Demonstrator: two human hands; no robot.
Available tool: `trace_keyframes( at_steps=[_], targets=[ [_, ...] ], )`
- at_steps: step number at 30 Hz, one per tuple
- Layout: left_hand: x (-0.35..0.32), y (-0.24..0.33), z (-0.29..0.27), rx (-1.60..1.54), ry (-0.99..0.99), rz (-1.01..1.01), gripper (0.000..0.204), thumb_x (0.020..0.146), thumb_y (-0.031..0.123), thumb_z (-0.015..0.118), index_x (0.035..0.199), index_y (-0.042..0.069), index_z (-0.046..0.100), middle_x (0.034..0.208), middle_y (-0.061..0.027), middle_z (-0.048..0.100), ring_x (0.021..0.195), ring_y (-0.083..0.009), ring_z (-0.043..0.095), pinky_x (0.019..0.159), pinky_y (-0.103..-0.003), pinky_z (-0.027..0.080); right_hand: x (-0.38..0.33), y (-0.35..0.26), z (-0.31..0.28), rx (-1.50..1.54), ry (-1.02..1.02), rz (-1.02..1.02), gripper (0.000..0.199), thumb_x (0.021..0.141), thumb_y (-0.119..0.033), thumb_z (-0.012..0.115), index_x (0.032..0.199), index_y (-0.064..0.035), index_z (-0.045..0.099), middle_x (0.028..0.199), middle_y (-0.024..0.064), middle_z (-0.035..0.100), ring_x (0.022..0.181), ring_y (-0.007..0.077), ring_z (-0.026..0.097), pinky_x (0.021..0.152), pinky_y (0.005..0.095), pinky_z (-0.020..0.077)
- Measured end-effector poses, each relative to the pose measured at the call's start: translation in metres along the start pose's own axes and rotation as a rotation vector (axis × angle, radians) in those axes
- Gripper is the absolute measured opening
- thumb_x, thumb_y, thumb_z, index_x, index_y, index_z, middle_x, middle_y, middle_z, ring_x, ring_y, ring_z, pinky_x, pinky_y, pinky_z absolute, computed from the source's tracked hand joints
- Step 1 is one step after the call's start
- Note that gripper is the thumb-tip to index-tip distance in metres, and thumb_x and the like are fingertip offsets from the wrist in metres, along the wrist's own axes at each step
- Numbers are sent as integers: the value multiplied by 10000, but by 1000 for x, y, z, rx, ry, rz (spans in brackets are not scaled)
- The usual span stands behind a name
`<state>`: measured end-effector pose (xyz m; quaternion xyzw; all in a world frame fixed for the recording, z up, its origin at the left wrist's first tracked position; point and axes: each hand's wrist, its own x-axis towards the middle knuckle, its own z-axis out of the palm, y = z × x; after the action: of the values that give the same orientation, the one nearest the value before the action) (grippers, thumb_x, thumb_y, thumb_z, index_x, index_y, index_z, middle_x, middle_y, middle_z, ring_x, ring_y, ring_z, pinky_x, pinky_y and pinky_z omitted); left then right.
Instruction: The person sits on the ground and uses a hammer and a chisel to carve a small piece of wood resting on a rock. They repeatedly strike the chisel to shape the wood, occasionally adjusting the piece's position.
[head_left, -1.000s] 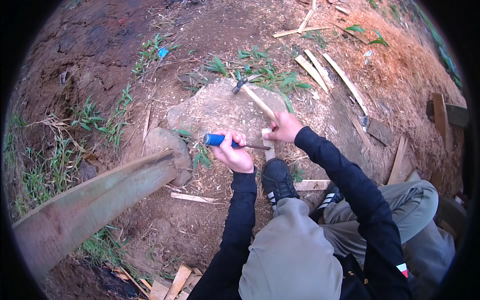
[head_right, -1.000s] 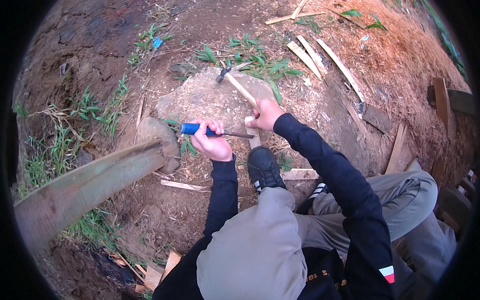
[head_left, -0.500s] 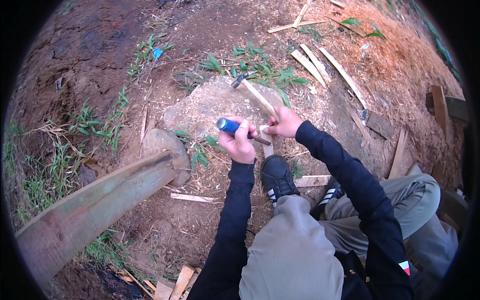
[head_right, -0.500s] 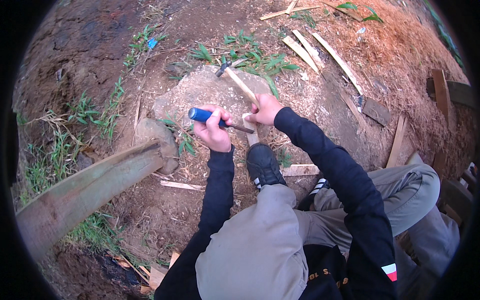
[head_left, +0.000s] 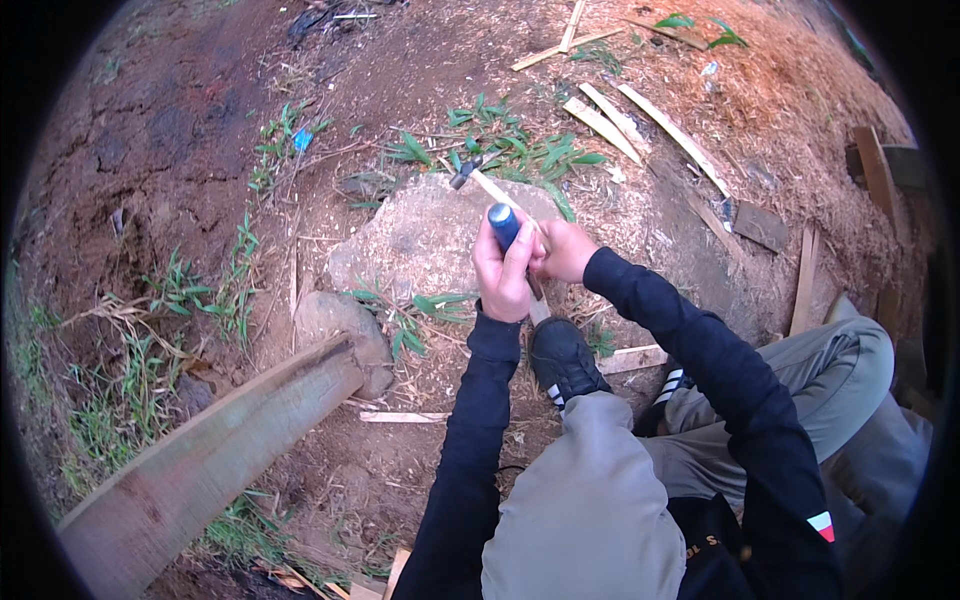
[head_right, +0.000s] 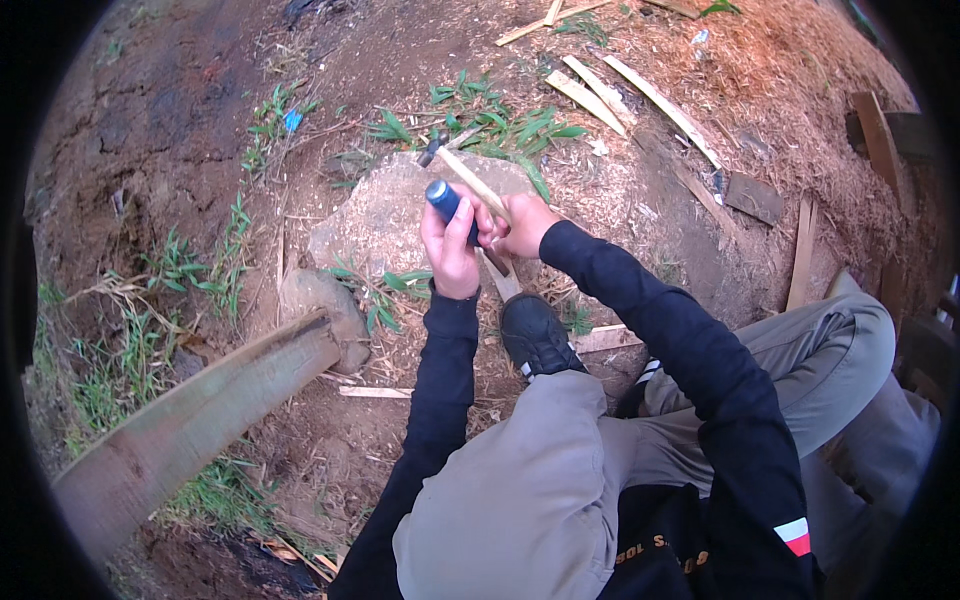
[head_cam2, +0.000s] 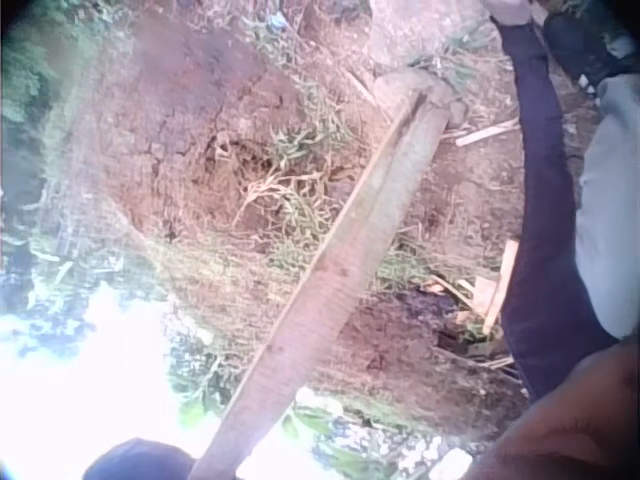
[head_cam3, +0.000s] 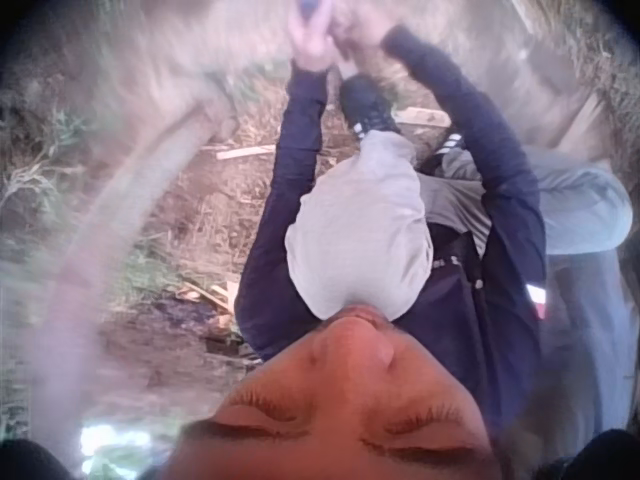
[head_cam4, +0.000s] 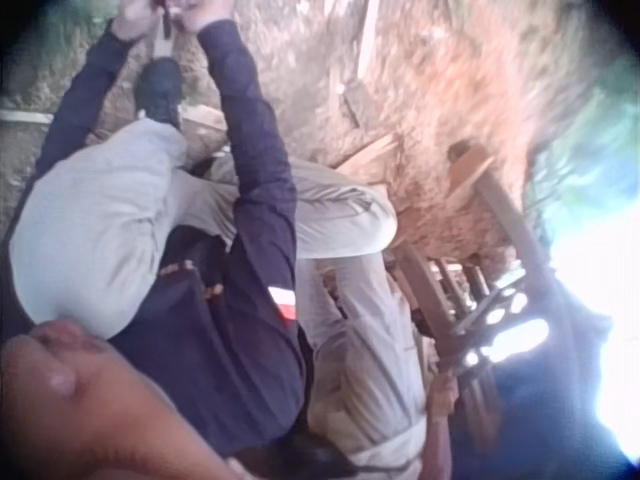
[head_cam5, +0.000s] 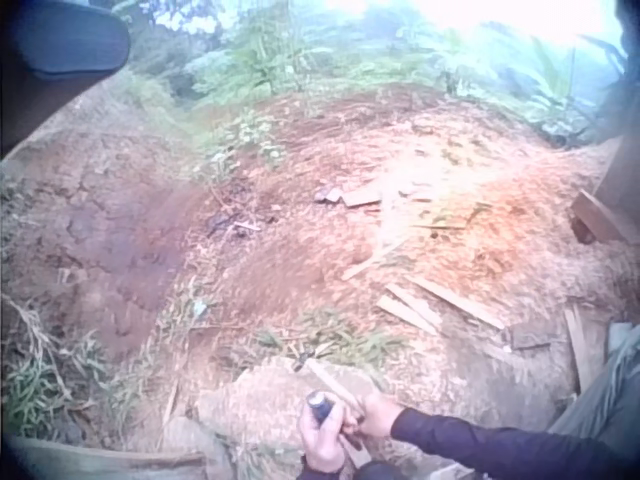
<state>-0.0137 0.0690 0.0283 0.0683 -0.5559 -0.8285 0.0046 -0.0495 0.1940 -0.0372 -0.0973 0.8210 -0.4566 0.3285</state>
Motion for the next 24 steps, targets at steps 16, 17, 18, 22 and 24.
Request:
trace_keyframes(
  at_steps=[16, 17, 18, 22, 24],
  targets=[
    [4, 20, -9, 117, -37, -96, 287, 940, 120, 508, 674, 84, 405, 559, -54, 461, 395, -140, 406, 384, -274, 333, -4, 6, 1, 121, -18, 80, 419, 584, -218, 885, 742, -56, 533, 755, 158, 647, 790, 318, 670, 736, 408, 520],
    [5, 16, -10, 71, -32, -72, 290, 946, 122, 502, 675, 85, 405, 542, -40, 444, 384, -127, 395, 379, -270, 328, -4, 7, 1, 114, -7, 66, 420, 583, -219, 886, 742, -56, 534, 754, 159, 647, 791, 322, 670, 737, 409, 520],
    [7, 14, -9, 22, -26, -45, 293, 952, 124, 496, 676, 85, 405, 524, -27, 427, 374, -114, 384, 374, -265, 323, -4, 6, 1, 103, 3, 52, 421, 582, -221, 887, 742, -55, 535, 753, 160, 647, 792, 326, 670, 737, 410, 521],
    [2, 10, 4, 61, 208, 21, 282, 964, 119, 476, 696, 108, 389, 446, 28, 324, 324, -71, 316, 324, -240, 254, -5, 7, 4, 88, 22, 42, 427, 575, -220, 891, 727, -55, 527, 760, 168, 651, 806, 335, 673, 741, 407, 525],
    [-8, 4, 6, 80, 287, 101, 269, 963, 107, 472, 713, 119, 372, 430, 38, 300, 310, -64, 291, 305, -226, 216, -7, 10, 1, 3, 26, -21, 400, 660, -306, 847, 788, -30, 588, 761, 197, 654, 794, 342, 679, 739, 410, 534]
  ],
)
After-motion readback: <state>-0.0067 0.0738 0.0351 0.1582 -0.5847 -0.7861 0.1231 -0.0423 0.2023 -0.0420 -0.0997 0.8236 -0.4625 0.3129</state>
